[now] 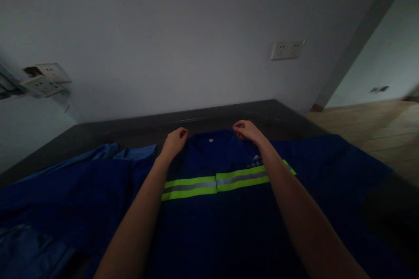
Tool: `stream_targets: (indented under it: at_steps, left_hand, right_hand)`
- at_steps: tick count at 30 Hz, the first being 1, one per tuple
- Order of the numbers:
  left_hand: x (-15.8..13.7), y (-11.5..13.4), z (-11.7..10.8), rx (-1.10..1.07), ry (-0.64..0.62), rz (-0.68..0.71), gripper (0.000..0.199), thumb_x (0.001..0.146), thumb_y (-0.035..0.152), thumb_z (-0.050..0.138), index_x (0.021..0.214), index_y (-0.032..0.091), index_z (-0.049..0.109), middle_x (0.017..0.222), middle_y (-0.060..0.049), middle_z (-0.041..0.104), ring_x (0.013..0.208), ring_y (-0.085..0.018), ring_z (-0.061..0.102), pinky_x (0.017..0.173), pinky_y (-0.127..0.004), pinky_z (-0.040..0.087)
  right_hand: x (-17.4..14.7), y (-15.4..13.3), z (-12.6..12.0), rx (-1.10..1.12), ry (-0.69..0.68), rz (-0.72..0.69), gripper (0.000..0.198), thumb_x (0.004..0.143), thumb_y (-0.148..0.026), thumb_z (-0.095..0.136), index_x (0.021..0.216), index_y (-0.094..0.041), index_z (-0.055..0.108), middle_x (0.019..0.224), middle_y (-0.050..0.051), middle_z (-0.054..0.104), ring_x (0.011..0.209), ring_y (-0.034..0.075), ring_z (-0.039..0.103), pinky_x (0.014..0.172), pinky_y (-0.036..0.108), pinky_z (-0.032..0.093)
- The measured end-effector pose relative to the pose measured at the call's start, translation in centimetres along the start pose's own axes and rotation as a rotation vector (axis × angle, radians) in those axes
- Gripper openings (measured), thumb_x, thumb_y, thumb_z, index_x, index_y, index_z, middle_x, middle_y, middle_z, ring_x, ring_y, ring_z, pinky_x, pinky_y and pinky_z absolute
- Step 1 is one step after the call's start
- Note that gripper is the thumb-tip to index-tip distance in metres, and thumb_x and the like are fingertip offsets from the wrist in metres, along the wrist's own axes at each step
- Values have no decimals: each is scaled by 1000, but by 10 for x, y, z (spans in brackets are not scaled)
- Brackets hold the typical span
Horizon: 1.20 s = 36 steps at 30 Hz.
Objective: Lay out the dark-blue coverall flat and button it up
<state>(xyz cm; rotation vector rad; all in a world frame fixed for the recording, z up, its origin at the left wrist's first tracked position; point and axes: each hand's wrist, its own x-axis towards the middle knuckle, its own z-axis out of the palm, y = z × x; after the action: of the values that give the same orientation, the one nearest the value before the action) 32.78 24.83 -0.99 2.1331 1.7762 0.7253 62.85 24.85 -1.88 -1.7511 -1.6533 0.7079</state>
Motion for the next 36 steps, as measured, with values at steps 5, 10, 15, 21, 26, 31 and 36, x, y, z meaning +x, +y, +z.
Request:
stream_targets:
  at_steps: [5, 10, 15, 21, 26, 31, 36]
  left_hand:
    - [4, -18, -11, -118, -221, 33, 28, 79, 28, 54, 99, 15, 68, 106, -8, 71, 98, -22, 64, 87, -28, 48]
    - [1, -22, -5, -228, -342, 34, 36, 79, 34, 51, 104, 15, 67, 108, -9, 71, 97, -23, 65, 85, -29, 49]
    - [1, -21, 1, -286, -396, 40, 41, 81, 39, 47, 107, 13, 66, 109, -9, 70, 95, -23, 65, 80, -30, 51]
    - [0, -19, 6, -280, -388, 18, 39, 84, 33, 43, 107, 12, 66, 102, -9, 72, 91, -23, 65, 79, -31, 51]
    - [-2, -15, 15, -258, -343, 15, 38, 87, 26, 39, 111, 13, 65, 108, -9, 70, 101, -24, 63, 86, -33, 49]
    - [1, -21, 12, -201, -355, 4, 40, 91, 33, 36, 114, 14, 62, 110, -9, 69, 97, -21, 64, 82, -29, 50]
    - [1, -44, 0, -49, -384, -53, 29, 83, 31, 47, 97, 15, 67, 95, -9, 72, 83, -20, 66, 71, -26, 49]
  right_hand:
    - [0, 1, -11, -50, 31, -28, 17, 77, -10, 65, 94, -12, 68, 69, 3, 67, 56, 10, 60, 53, 19, 46]
    - [-4, -17, -9, -120, 97, -127, 15, 77, -14, 65, 92, -12, 71, 88, 8, 70, 82, 16, 64, 72, 23, 46]
    - [-16, -63, 38, -131, -91, -270, 18, 88, -24, 56, 88, -18, 73, 82, 3, 72, 78, 14, 65, 69, 19, 44]
    - [-9, -97, 107, -200, -213, -259, 39, 82, -54, 61, 74, -17, 71, 77, 10, 71, 77, 21, 64, 63, 24, 40]
    - [2, -95, 127, -168, -177, -249, 45, 86, -56, 52, 73, -17, 68, 74, 7, 67, 70, 17, 58, 58, 23, 34]
    - [11, -85, 133, -114, -137, -252, 33, 91, -34, 50, 67, -15, 62, 66, 0, 59, 65, 12, 50, 57, 22, 29]
    - [14, -77, 138, -60, -123, -231, 35, 91, -29, 48, 60, -15, 56, 57, -3, 50, 59, 11, 46, 55, 22, 27]
